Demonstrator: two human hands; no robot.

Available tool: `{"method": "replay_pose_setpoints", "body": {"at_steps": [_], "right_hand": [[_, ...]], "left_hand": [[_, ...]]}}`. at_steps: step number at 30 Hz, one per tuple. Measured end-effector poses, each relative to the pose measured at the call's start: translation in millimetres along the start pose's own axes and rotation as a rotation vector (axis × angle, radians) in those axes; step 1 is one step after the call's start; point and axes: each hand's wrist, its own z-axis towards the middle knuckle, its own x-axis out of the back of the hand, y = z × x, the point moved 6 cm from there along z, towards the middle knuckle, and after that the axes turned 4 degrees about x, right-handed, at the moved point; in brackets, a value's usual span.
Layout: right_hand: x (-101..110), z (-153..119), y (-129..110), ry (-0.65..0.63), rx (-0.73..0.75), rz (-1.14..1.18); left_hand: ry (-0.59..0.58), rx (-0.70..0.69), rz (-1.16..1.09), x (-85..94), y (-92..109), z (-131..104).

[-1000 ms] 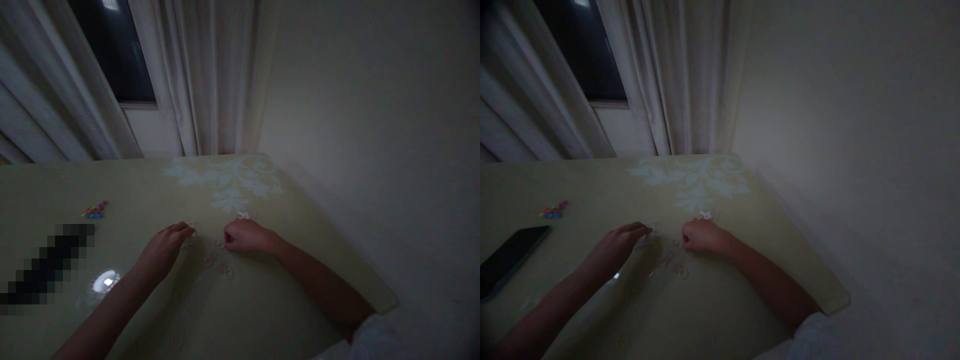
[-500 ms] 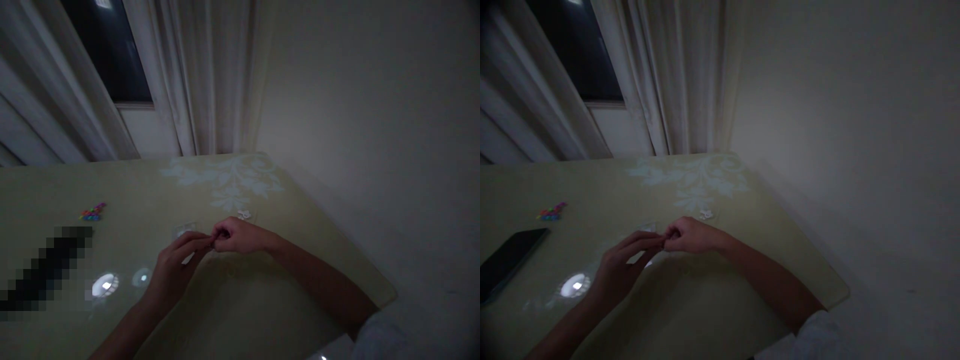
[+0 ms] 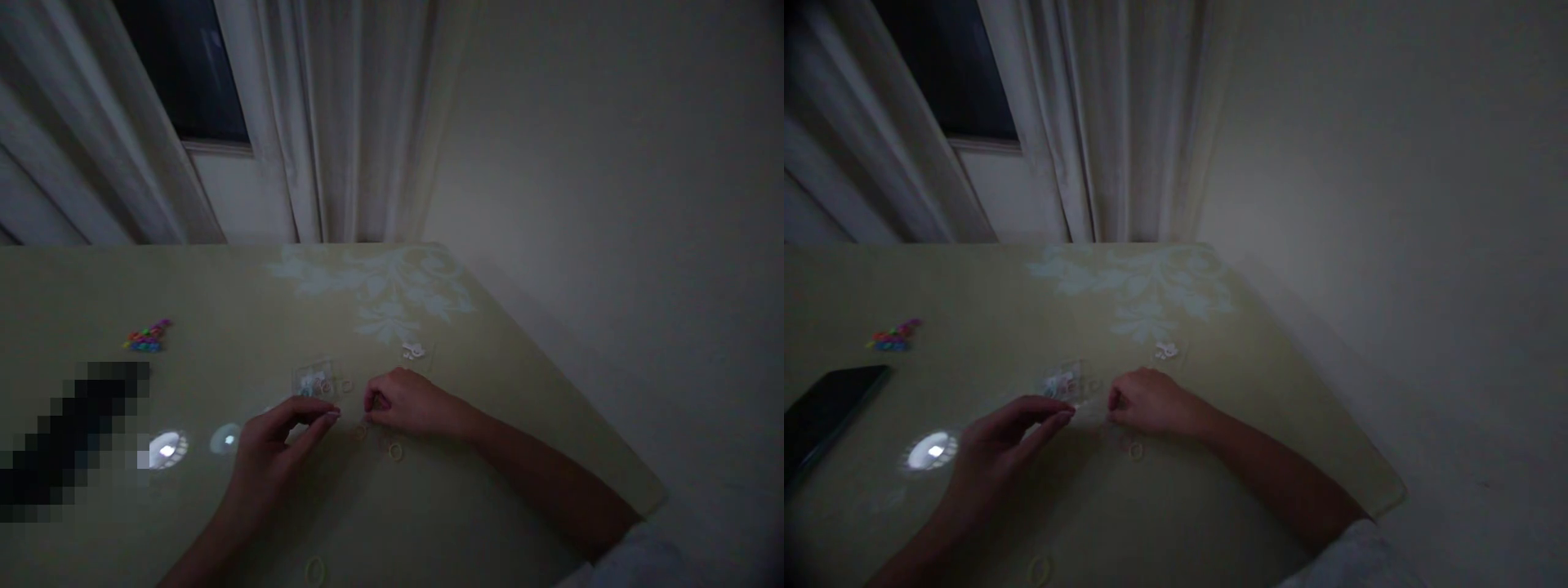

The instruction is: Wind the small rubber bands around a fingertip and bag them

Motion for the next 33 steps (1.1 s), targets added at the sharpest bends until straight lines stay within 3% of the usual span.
{"method": "replay_pose_setpoints", "body": {"at_steps": [4,6,9,13,18,21,23,25,28,33], "right_hand": [[-4,-4,-5,0.011,-0.034,-0.198],[2,-6,-7,0.048,-0.02,-0.188],[13,-7,-9,0.109,-0.003,0.094],[8,-6,-18,0.035,0.027,0.604],[-8,-4,-22,-0.06,-0.001,0.822],[6,1,-10,0.068,0.013,0.667],[24,3,2,0.232,-0.011,0.382],[33,5,13,0.294,-0.076,0.125],[28,8,21,0.205,-0.134,-0.021],[13,7,20,0.122,-0.109,-0.041]], "left_hand": [[-0.053,-0.089,-0.043,-2.8,5,2],[-0.076,-0.12,-0.056,-4.3,7,2],[-0.077,-0.133,-0.044,-6.1,7,-2],[-0.073,-0.127,-0.033,-9.9,7,-6],[-0.062,-0.225,-0.022,-7.9,11,-7],[-0.032,-0.206,0.014,-4.5,14,-4],[-0.012,-0.182,0.028,-3.4,17,-4],[-0.009,-0.148,0.025,-4.1,17,-4],[-0.019,-0.095,-0.001,-6.0,12,-6],[-0.035,-0.074,-0.002,-6.8,4,-8]]}}
